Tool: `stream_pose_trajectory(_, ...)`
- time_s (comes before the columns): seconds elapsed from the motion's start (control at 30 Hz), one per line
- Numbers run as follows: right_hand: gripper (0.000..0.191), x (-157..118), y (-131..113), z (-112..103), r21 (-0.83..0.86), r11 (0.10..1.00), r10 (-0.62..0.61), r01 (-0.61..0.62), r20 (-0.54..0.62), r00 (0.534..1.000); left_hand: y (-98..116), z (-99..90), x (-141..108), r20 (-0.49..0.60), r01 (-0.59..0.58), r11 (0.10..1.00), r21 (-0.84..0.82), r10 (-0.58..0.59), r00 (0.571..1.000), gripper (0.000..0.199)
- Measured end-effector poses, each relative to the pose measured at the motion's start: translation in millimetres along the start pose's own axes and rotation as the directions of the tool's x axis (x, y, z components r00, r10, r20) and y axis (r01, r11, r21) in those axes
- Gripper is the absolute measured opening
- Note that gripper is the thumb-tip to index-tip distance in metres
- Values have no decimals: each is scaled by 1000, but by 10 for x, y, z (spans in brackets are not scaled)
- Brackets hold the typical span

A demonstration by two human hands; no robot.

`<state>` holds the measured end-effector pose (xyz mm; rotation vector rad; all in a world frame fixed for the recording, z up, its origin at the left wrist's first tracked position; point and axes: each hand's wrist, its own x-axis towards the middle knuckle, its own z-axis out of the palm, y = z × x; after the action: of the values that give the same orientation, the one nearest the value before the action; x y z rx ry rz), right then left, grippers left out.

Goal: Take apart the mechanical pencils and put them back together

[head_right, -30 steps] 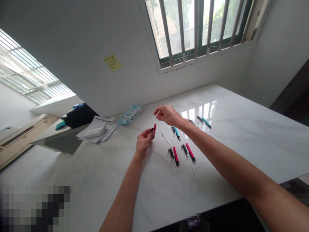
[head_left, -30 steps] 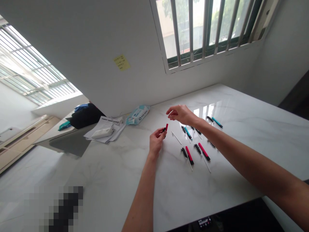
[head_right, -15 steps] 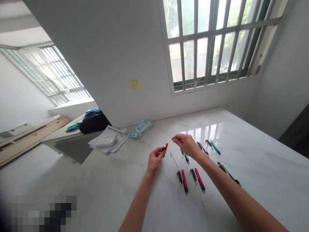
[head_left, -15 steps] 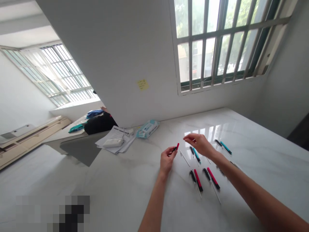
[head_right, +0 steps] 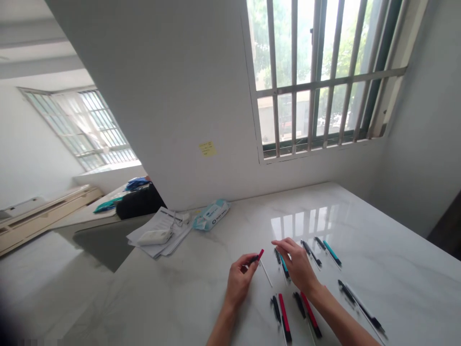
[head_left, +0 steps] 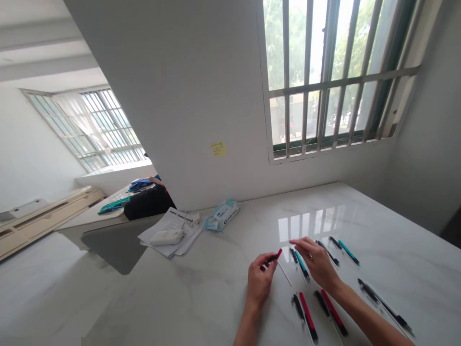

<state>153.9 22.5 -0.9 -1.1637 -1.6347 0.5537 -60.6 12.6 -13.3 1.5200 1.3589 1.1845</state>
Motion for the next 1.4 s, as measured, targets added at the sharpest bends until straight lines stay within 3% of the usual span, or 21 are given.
stream_pose_trajectory(0.17, 24, -39, 34, 86, 102, 993, 63, -62, -10, 998, 65, -11, -19, 55, -17, 998, 60, 14, 998, 28)
stream_pose_trajectory(0.57, 27, -25, -32, 97, 46, 998, -49, 49, 17, 999, 154, -21, -30, 82, 10, 999, 46, -14, 997, 31)
stream_pose_trajectory(0.8, 23, -37, -5, 169, 202, 976, 71, -78, 44, 997, 150, -22, -34, 120, -28, 996, 83, 18, 993, 28)
stream_pose_trajectory(1.0, 26, -43, 10, 177, 213, 970, 97, -119, 110, 989, 171, -37, -34, 112, -13, 998, 63, 6, 994, 29)
stream_pose_trajectory(1.1, 28, -55, -2, 138, 89, 991, 88, -96, 93, 992, 131, -59, -4, 84, 13, 1000, 3, -13, 996, 32)
stream_pose_trajectory(1.2, 23, -84, -91, 135, -225, 973, 87, -47, 169, 982, 36, -98, 60, 2, 70, 989, -130, -71, 997, 40)
stream_pose_trajectory(1.3, 16, -95, -238, 215, -537, 844, 144, 16, 256, 956, -66, -135, 124, -68, 100, 958, -270, -123, 990, 48)
stream_pose_trajectory(1.4, 16, -29, -370, 336, -726, 685, 239, 56, 297, 925, -121, -148, 149, -120, 79, 941, -330, -125, 985, 49)
